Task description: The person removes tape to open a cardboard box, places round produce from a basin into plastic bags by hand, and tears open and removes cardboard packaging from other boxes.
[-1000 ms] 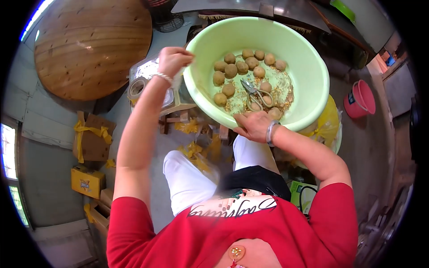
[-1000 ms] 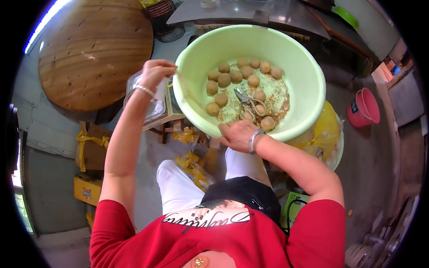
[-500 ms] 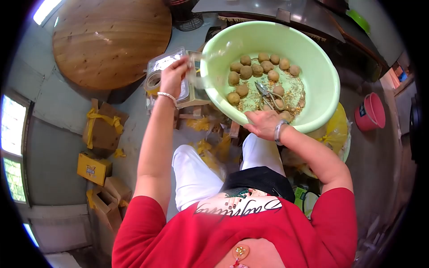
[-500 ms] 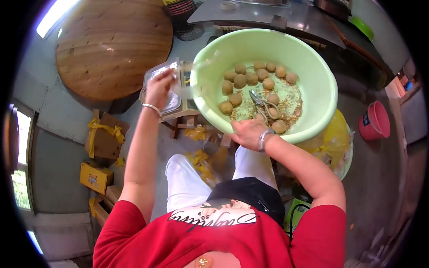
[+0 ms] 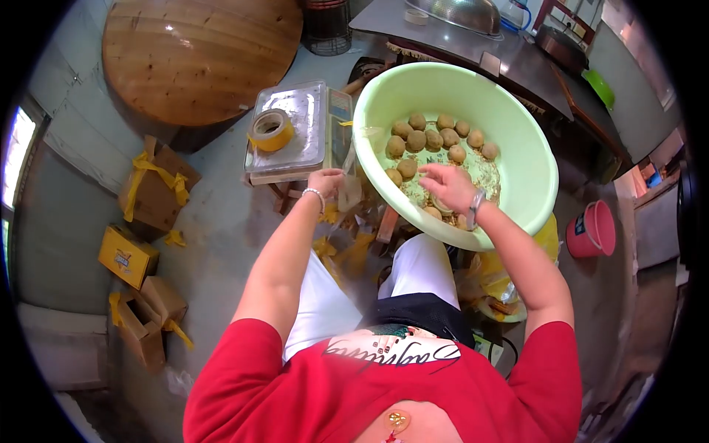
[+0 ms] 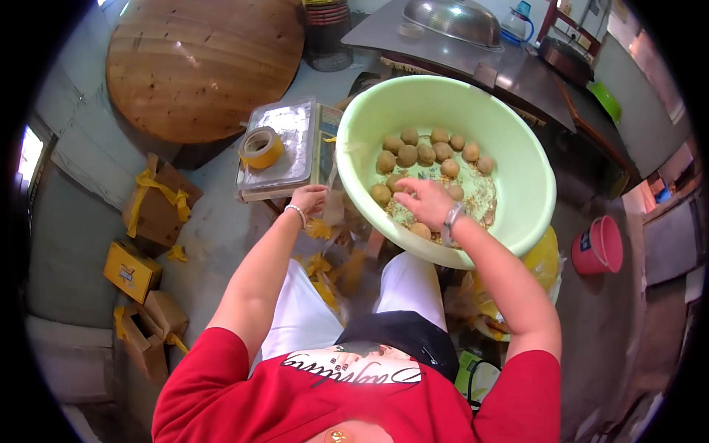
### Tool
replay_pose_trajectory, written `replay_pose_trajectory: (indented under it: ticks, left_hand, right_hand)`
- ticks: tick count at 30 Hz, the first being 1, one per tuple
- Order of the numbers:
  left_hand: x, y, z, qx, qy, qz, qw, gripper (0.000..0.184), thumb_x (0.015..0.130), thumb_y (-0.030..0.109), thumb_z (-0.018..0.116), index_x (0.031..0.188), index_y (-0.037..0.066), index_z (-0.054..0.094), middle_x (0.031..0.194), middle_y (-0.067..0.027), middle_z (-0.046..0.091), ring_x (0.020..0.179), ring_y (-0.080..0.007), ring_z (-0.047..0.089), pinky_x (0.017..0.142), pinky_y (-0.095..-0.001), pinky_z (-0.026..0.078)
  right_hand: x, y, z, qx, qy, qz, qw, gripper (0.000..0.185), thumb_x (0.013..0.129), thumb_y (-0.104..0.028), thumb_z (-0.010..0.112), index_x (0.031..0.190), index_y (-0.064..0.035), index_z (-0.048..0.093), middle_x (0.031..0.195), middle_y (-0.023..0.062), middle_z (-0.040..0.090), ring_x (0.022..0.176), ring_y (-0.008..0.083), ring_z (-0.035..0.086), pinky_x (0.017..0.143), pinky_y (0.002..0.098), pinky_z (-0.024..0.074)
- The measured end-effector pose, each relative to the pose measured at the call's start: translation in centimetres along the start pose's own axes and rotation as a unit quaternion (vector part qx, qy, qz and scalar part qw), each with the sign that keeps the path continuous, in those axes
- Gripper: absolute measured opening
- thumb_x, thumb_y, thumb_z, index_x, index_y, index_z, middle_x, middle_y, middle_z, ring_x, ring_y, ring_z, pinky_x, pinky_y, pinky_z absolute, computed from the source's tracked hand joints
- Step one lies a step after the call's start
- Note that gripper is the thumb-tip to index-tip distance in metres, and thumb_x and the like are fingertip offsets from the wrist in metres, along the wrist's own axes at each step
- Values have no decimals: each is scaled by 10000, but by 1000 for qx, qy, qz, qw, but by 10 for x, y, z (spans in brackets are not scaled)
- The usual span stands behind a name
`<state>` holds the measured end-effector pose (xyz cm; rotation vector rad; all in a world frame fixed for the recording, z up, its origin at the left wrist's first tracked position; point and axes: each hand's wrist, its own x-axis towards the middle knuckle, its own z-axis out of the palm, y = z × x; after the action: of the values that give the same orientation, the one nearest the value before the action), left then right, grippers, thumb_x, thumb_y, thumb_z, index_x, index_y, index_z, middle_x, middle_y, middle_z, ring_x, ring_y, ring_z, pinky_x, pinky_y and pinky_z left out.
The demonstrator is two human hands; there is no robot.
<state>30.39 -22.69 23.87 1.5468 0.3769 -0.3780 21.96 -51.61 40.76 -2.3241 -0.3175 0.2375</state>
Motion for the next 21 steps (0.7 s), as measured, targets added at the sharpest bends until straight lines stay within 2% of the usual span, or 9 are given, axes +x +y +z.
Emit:
replay_pose_trajectory:
  ticks: [4,5,8,12,16,17,18,19,21]
  left_hand:
    - [-2,-6,3,-8,57,22,998,252,726,105,671,973,57,659,703,-28,612,509,-96,523,454,-224,404]
    - [-2,-9,5,-99,46,52,993,238,720,67,658,954,20,653,678,-45,600,518,-122,543,460,-234,414]
    - [-10,-16,3,-180,102,-31,978,197,710,21,638,902,-26,639,666,-64,596,527,-146,559,449,-250,421]
    - [-7,-55,-27,-58,133,-62,987,182,725,5,628,905,-13,608,687,-86,608,569,-159,590,451,-262,462]
    - [5,-33,-77,-164,172,147,960,84,801,100,584,769,23,596,691,-66,611,554,-120,569,450,-247,446]
    - [-1,-10,-89,-128,231,187,946,114,796,130,599,774,19,610,694,-46,606,598,-122,581,515,-257,471]
    - [6,0,-106,113,370,258,885,156,764,151,627,856,25,616,682,-46,610,643,-141,595,602,-264,484]
    - [-13,31,-115,169,373,234,882,327,711,143,645,1015,43,578,814,-77,632,761,-200,602,719,-305,480]
    - [2,47,-140,330,409,328,785,490,677,115,631,1153,105,516,1127,-176,549,975,-296,561,844,-362,449]
  right_hand:
    - [43,-1,12,-39,2,-21,999,300,786,-236,590,1010,-37,612,903,136,647,793,234,625,724,325,485]
    - [51,-4,17,-35,17,-20,999,288,773,-215,588,989,-26,617,881,137,649,781,238,627,720,324,485]
    - [74,-17,29,-8,47,-51,998,281,773,-212,589,984,-28,618,857,134,651,774,234,628,717,323,486]
    - [86,-33,35,-37,68,-88,993,262,772,-193,583,976,-33,623,831,123,651,755,243,624,710,320,485]
    - [51,-42,33,-98,-31,-86,991,327,775,-231,597,1049,-54,588,980,140,613,894,263,592,779,344,470]
    - [38,-39,33,-125,-41,-124,983,353,770,-236,606,1075,-62,571,1057,142,570,939,272,570,800,352,462]
    - [24,-36,35,-151,-50,-162,974,383,764,-241,615,1101,-70,554,1134,143,528,985,281,548,820,359,455]
    - [13,-34,38,-176,-58,-198,962,414,759,-247,625,1127,-78,537,1211,145,485,1030,290,526,841,367,448]
    - [-2,-33,42,-200,-83,-187,958,455,740,-239,646,1149,-88,516,1299,137,383,1082,309,484,871,376,433]
